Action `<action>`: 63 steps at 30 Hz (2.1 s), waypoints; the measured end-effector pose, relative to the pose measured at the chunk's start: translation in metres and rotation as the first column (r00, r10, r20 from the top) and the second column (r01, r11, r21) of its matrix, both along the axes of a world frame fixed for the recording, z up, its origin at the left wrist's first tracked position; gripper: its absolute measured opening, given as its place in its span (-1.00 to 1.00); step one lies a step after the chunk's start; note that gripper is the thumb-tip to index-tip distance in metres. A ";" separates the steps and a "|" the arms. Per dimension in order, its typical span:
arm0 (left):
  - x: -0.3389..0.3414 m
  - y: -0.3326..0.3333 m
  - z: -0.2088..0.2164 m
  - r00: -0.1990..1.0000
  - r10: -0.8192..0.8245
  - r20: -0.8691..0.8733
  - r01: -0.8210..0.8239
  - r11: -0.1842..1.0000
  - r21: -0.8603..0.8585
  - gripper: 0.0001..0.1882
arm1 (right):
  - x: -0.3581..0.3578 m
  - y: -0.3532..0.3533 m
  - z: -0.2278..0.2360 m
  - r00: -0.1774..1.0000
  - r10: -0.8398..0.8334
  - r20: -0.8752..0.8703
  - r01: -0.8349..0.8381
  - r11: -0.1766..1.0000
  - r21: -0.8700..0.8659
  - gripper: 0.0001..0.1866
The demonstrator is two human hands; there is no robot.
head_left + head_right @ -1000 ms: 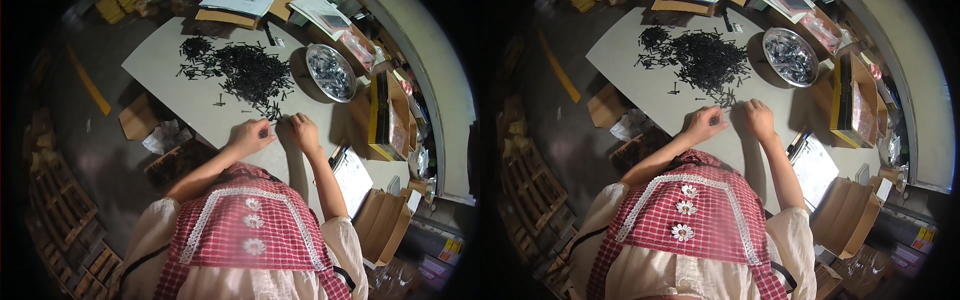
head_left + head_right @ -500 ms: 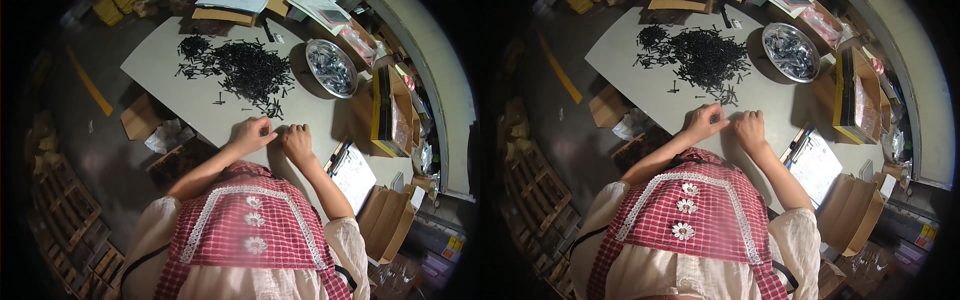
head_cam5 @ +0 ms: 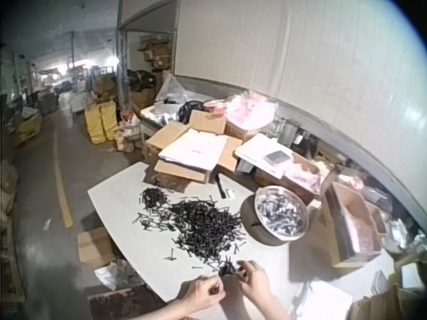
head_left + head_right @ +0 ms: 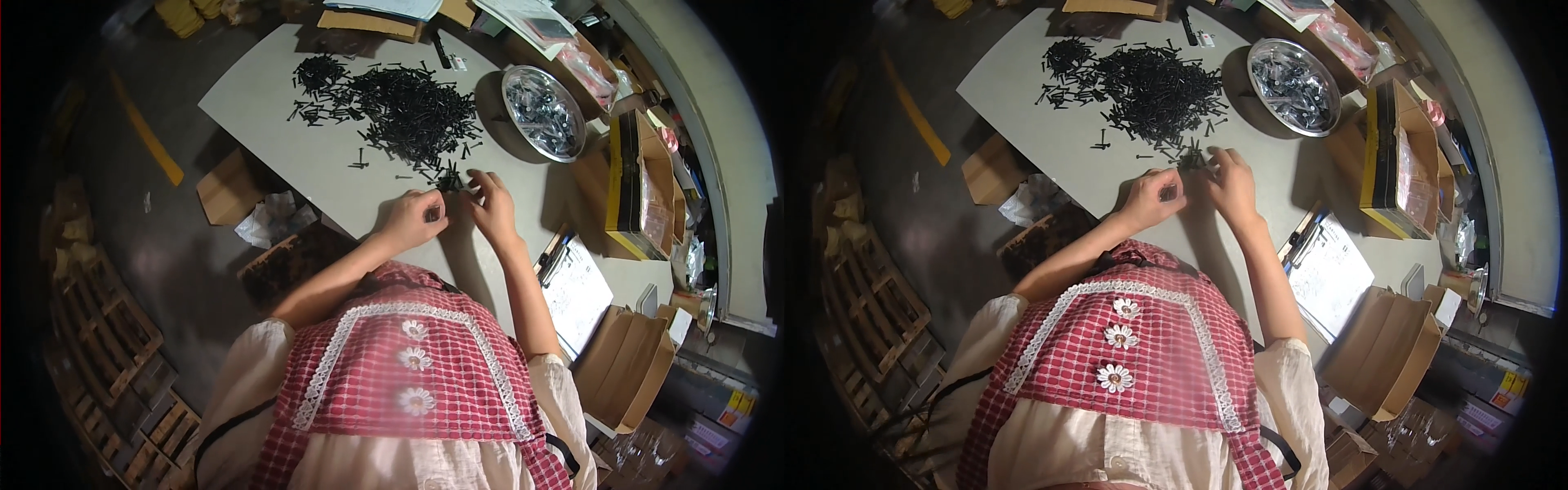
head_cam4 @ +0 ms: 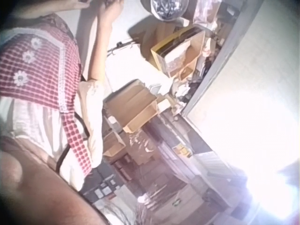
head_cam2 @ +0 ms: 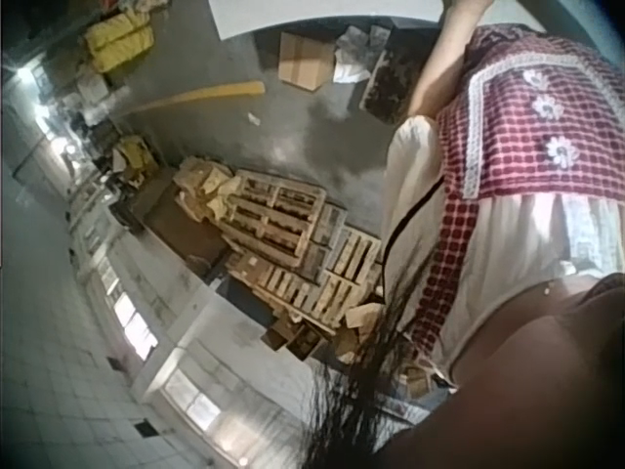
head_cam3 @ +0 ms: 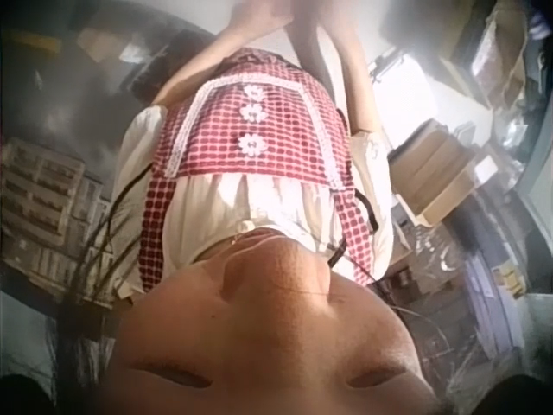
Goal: The person picks up screws from a pile on the table by hand, gathers them in their palm, and then places them into a small plastic bag. They then move a clipboard from the table, flip through several pages of paper attached to it, and use a pen to write on one of the sheets.
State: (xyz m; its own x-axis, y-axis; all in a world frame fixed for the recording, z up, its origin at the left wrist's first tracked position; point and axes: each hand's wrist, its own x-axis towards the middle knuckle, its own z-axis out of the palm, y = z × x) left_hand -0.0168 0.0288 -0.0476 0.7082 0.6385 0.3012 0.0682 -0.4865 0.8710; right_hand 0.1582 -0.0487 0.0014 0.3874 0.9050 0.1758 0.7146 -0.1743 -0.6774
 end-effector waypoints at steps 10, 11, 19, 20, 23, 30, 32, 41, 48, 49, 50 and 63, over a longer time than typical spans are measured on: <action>-0.001 -0.001 -0.001 0.996 0.037 0.078 -0.037 0.999 0.006 -0.76 | -0.007 -0.006 -0.021 0.861 0.097 0.500 -0.038 0.991 -0.128 -0.76; -0.002 -0.001 0.000 0.997 0.039 0.071 -0.039 0.999 -0.003 -0.76 | -0.008 -0.011 -0.021 0.855 0.082 0.511 0.002 0.987 -0.161 -0.79; 0.000 -0.001 0.003 0.997 0.037 0.070 -0.039 0.998 0.038 -0.74 | 0.016 -0.042 -0.028 0.889 0.129 0.439 0.055 0.922 -0.384 -0.80; 0.001 -0.002 0.001 0.997 0.029 0.076 -0.029 1.000 0.006 -0.74 | 0.015 -0.044 -0.029 0.874 0.129 0.468 0.060 0.928 -0.369 -0.79; -0.001 -0.001 0.000 0.995 0.035 0.089 -0.031 0.999 -0.044 -0.74 | 0.014 -0.042 -0.011 0.906 0.120 0.407 0.043 0.928 -0.370 -0.74; 0.000 -0.002 -0.002 0.996 0.034 0.082 -0.035 0.999 0.009 -0.74 | 0.023 -0.046 -0.003 0.982 -0.171 -0.078 0.155 0.972 -0.179 -0.77; 0.001 -0.002 -0.003 0.995 0.034 0.093 -0.034 0.999 0.007 -0.76 | 0.004 -0.042 0.012 0.975 -0.091 -0.202 0.099 0.995 0.027 -0.81; -0.001 -0.003 0.001 0.993 0.055 0.102 -0.053 0.998 -0.016 -0.80 | -0.030 -0.030 0.029 0.957 0.251 0.146 -0.275 0.944 0.183 -0.56; 0.001 -0.003 0.000 0.996 0.043 0.077 -0.042 0.999 -0.007 -0.74 | 0.017 -0.069 0.002 0.876 0.246 0.416 -0.205 0.969 -0.141 -0.59; 0.001 -0.003 -0.001 0.996 0.047 0.077 -0.046 0.999 -0.016 -0.73 | 0.018 -0.071 -0.005 0.858 0.256 0.445 -0.229 0.967 -0.114 -0.62; 0.001 -0.003 -0.001 0.996 0.051 0.077 -0.049 0.998 -0.024 -0.73 | 0.017 -0.073 -0.012 0.840 0.264 0.474 -0.253 0.964 -0.088 -0.65; -0.001 -0.001 0.000 0.995 0.024 0.101 -0.018 0.998 -0.066 -0.76 | -0.008 -0.009 -0.027 0.846 0.239 0.477 -0.237 0.969 -0.064 -0.65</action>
State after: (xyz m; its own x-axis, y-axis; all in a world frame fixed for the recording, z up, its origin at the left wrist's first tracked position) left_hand -0.0179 0.0278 -0.0476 0.6623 0.6736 0.3282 -0.0127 -0.4278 0.9038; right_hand 0.1505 -0.0572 -0.0251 0.0292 0.9593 0.2807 0.9694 0.0413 -0.2418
